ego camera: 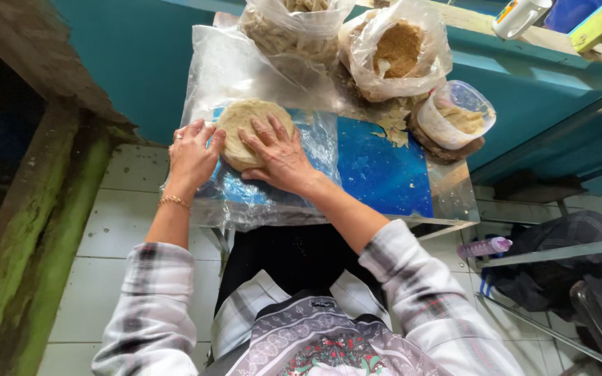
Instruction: The person tears and stretches thin pieces of dough by hand and lays them in layers onto a round dough base on a plastic-covered table, occasionally reaching into a container of dough scraps and covering the base with plastic sheeting between layers. A second finished round dough base sits beside the work area.
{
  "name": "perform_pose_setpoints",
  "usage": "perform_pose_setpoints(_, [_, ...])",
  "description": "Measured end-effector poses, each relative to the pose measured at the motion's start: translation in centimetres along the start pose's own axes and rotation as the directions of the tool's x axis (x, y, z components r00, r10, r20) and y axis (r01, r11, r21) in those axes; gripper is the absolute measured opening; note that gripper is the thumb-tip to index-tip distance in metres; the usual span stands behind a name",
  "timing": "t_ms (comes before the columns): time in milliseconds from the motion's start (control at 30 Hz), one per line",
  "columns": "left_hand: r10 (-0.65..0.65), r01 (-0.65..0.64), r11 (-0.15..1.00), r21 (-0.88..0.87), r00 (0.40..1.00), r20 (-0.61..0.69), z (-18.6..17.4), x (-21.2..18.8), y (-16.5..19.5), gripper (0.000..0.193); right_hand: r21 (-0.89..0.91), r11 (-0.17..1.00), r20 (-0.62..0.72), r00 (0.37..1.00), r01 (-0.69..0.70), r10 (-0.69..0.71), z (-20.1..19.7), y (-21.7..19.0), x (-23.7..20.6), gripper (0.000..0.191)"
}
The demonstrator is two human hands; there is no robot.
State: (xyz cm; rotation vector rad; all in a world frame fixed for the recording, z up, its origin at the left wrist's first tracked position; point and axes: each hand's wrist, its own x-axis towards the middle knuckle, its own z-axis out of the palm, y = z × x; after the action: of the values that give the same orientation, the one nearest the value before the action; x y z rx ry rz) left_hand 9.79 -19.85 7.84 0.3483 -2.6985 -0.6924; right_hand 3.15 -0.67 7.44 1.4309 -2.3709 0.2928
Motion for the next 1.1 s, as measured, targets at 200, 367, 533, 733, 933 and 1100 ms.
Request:
perform_pose_setpoints(200, [0.274,-0.281,0.958,-0.062,0.957,-0.097,-0.1,3.7,1.6,0.039,0.54,0.838,-0.018,0.995,-0.073,0.098,-3.7,10.3,1.0,0.035])
perform_pose_setpoints(367, [0.531,-0.495,0.827,-0.265,0.844,0.079,1.8,5.5,3.9,0.042,0.703,0.698,0.009,0.983,-0.136,0.181,-0.9,12.2,-1.6,0.029])
perform_pose_setpoints(533, [0.482,-0.453,0.819,-0.353,0.876,-0.008,3.0,5.9,3.6,0.029,0.781,0.583,0.087,0.964,-0.223,0.252,1.3,12.7,-2.9,0.028])
perform_pose_setpoints(733, [0.475,-0.48,0.857,-0.19,0.877,-0.071,4.2,6.1,5.2,0.023,0.726,0.681,-0.045,0.982,-0.094,0.184,1.4,13.1,-1.9,0.032])
perform_pose_setpoints(933, [0.486,-0.496,0.852,-0.168,0.868,-0.097,4.5,6.2,6.1,0.01,0.742,0.658,-0.011,0.979,-0.129,0.204,1.8,13.6,-1.9,0.032])
perform_pose_setpoints(1100, [0.443,-0.47,0.827,-0.309,0.882,-0.157,4.7,5.9,5.2,0.007,0.74,0.65,0.022,0.972,-0.174,0.235,1.9,13.7,-1.9,0.032])
